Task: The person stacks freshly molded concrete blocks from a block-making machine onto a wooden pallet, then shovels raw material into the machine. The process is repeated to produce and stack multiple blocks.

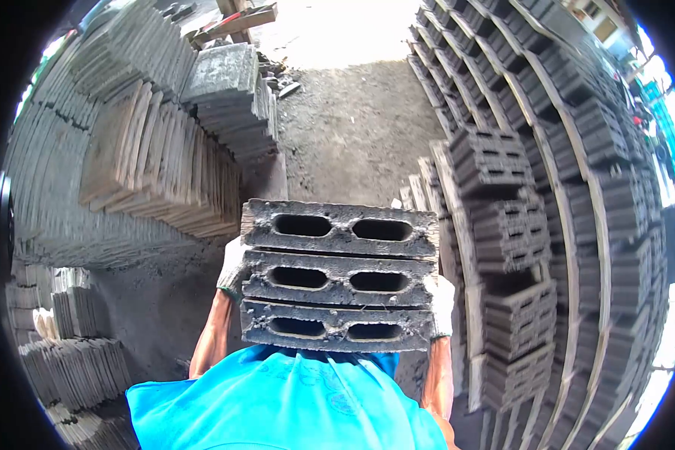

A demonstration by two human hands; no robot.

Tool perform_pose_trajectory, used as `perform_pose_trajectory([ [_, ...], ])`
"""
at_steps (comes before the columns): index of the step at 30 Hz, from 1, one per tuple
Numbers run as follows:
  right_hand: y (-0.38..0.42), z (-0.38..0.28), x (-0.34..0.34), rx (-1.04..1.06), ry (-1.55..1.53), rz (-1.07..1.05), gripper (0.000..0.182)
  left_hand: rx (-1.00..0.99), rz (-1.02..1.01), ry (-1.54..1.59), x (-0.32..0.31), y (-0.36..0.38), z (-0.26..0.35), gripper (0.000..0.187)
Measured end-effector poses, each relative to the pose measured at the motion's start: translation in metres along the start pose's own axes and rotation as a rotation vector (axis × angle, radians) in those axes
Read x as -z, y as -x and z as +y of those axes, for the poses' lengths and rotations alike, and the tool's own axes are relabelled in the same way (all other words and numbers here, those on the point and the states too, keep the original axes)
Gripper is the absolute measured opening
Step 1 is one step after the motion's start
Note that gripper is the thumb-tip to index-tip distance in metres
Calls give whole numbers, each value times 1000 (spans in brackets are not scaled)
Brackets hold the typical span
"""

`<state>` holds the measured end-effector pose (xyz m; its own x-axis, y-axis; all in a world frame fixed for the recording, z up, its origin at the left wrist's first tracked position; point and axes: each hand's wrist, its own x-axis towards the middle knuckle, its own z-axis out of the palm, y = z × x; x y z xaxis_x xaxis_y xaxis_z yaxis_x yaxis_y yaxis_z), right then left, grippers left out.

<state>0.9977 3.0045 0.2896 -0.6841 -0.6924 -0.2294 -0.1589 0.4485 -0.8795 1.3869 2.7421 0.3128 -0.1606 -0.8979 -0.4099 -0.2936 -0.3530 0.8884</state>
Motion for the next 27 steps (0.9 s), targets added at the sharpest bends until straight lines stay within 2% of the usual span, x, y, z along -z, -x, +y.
perform_pose_trajectory([
  [3,-132,-13,-21,17,-4,-39,21,26,18,62,-51,-104,68,30],
  [4,-182,-18,-28,23,-5,-50,22,15,-32,177,-69,-139,103,30],
  [6,-286,-34,-43,32,-24,-76,22,-100,-12,173,-94,-228,135,31],
  [7,-337,-46,-48,38,-28,-87,22,-129,94,68,-111,-267,156,31],
  [8,-386,-62,-50,43,-21,-103,22,2,58,125,-122,-310,182,30],
  [10,-479,-103,-55,46,-8,-137,22,126,102,151,-134,-365,218,31],
  [12,-564,-146,-67,63,-9,-161,23,161,107,245,-144,-432,263,32],
  [15,-691,-187,-105,73,-19,-189,24,105,143,234,-156,-547,322,32],
  [17,-781,-210,-139,83,-39,-197,24,5,153,268,-162,-659,361,31],
  [20,-911,-244,-183,59,-124,-197,25,100,157,240,-158,-779,433,32],
  [23,-1039,-285,-209,-21,-373,-231,26,56,189,120,-171,-884,510,37],
  [24,-1084,-292,-222,-26,-442,-213,26,58,182,126,-174,-922,539,38],
  [25,-1136,-269,-234,43,-355,-76,31,63,166,92,-177,-964,562,39],
  [26,-1173,-263,-253,26,-319,138,31,92,169,45,-182,-1012,566,39],
  [27,-1215,-272,-270,23,-285,152,31,53,176,19,-188,-1064,574,40],
])
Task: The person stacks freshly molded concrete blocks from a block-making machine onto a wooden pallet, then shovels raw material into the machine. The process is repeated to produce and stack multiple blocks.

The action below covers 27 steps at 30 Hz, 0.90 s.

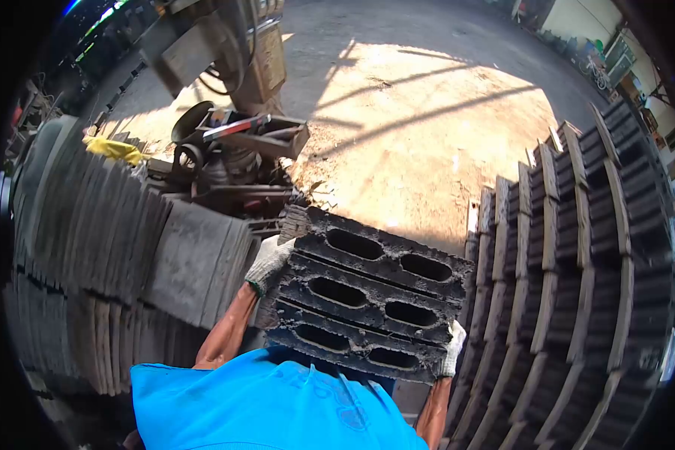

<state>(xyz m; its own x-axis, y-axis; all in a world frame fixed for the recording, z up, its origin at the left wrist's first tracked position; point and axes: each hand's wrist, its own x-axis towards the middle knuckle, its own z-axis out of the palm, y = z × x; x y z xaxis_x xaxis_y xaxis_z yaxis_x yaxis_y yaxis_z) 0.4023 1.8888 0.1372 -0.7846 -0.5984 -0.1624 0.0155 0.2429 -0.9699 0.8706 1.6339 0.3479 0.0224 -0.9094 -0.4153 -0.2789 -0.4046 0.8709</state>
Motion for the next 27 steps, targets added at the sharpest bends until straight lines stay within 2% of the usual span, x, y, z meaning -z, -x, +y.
perform_pose_trajectory([
  [1,-45,-10,-25,2,48,-81,31,-41,7,-23,-16,-52,15,41],
  [2,-89,-22,-49,3,103,-160,32,21,-60,89,-25,-89,63,43],
  [3,-138,-37,-74,15,169,-233,32,-107,-1,98,-42,-125,72,44],
  [6,-288,-94,-150,75,371,-448,33,-22,50,-10,-73,-244,100,42],
  [8,-379,-131,-199,132,514,-596,33,105,89,-15,-81,-292,155,44],
  [9,-421,-141,-226,157,552,-640,33,78,126,52,-85,-319,177,45],
  [11,-495,-155,-291,205,551,-632,34,4,192,-20,-87,-392,202,45],
  [13,-559,-151,-356,250,548,-584,36,-55,264,-147,-87,-491,187,47],
  [14,-586,-146,-388,268,553,-556,37,29,173,1,-83,-522,237,51],
  [15,-612,-142,-419,286,556,-528,38,-93,225,41,-83,-564,229,47],
  [16,-639,-142,-457,310,552,-502,39,-22,210,143,-75,-601,235,45],
  [17,-664,-152,-495,335,547,-475,40,47,194,246,-68,-630,266,43],
  [20,-749,-230,-597,215,404,-479,38,37,275,109,-70,-734,361,40],
  [21,-757,-263,-631,174,354,-471,37,17,290,87,-62,-765,380,41],
  [22,-737,-283,-647,316,521,-477,37,69,255,116,-43,-779,373,40],
  [25,-597,-230,-670,257,392,-658,37,94,231,211,53,-714,275,41],
  [26,-542,-201,-685,306,343,-561,38,74,213,44,96,-701,229,37],
  [27,-498,-177,-704,353,293,-465,38,134,143,397,131,-683,226,44],
])
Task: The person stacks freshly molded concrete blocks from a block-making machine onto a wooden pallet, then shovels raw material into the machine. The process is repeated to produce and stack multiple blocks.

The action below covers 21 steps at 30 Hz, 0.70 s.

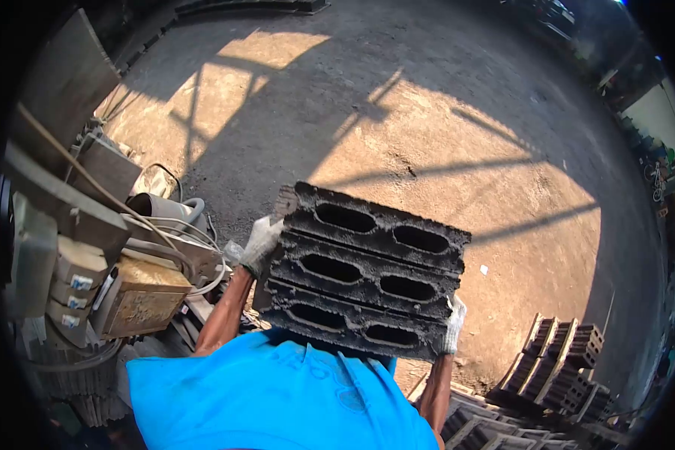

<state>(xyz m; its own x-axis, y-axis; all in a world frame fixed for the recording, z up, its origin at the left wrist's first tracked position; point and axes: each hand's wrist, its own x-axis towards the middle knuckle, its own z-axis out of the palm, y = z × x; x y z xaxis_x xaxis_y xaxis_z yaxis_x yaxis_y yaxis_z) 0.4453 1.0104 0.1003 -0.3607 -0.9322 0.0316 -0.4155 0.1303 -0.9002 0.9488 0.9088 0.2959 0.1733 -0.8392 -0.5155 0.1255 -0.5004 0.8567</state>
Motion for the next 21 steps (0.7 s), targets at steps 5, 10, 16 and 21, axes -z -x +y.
perform_pose_trajectory([
  [5,-338,-87,-75,-78,-20,-339,32,-54,161,59,-91,-242,73,39],
  [10,-983,-102,-120,34,-81,-478,29,-122,367,140,-392,-646,328,35],
  [16,-1205,-101,-314,86,-213,-584,17,-36,395,147,-345,-857,470,43],
  [21,-1367,-155,-439,16,-169,-519,27,-7,464,-48,-320,-1025,588,45],
])
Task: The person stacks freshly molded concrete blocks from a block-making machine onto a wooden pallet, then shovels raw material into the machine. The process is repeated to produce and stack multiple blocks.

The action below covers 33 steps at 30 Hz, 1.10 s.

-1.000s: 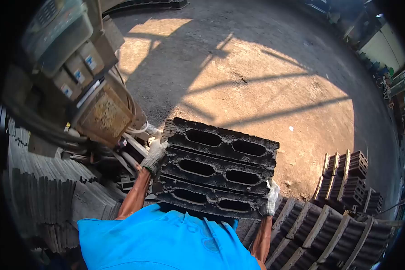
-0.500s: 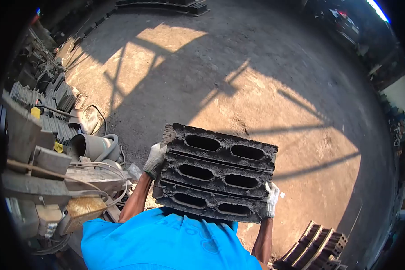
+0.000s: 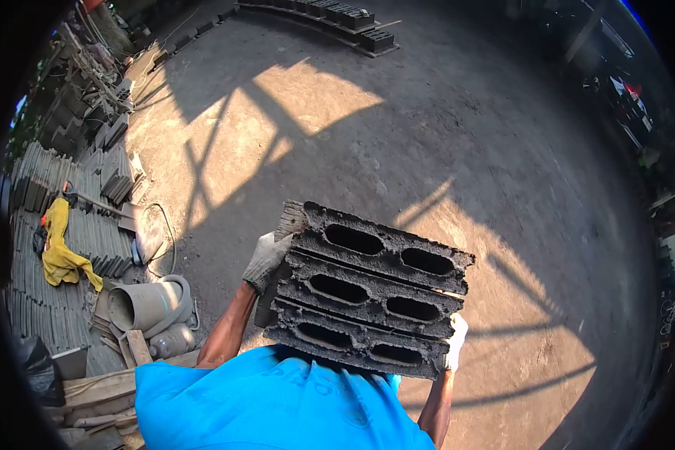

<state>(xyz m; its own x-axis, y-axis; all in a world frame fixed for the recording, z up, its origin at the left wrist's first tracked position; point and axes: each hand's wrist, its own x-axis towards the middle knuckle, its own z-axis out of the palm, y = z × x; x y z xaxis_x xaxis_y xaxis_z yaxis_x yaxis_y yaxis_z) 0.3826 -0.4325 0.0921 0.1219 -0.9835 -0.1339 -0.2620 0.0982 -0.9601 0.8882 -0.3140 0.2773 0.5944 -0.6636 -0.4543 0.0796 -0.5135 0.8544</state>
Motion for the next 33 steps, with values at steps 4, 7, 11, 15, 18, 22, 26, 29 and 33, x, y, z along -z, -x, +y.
perform_pose_trajectory([
  [4,-183,-47,-58,33,14,-43,29,27,-49,177,-47,-148,77,43],
  [7,-338,-70,-98,61,10,-58,31,-208,179,-84,-87,-292,112,42],
  [11,-491,-128,-125,60,45,-117,33,33,110,170,-105,-387,182,40],
  [15,-677,-236,-199,46,325,-199,32,-37,155,192,-119,-548,281,38],
  [18,-795,-248,-260,369,289,-94,32,-177,194,181,-130,-676,335,37],
  [22,-929,-233,-289,82,134,-278,29,0,152,271,-134,-797,397,39],
  [26,-1112,-150,-316,-109,155,-357,25,89,169,210,-143,-919,483,36],
  [29,-1199,-202,-374,-176,-384,-66,24,116,143,258,-160,-1021,571,34],
  [33,-1366,-250,-447,-87,-133,-145,22,36,204,233,-193,-1182,615,30],
])
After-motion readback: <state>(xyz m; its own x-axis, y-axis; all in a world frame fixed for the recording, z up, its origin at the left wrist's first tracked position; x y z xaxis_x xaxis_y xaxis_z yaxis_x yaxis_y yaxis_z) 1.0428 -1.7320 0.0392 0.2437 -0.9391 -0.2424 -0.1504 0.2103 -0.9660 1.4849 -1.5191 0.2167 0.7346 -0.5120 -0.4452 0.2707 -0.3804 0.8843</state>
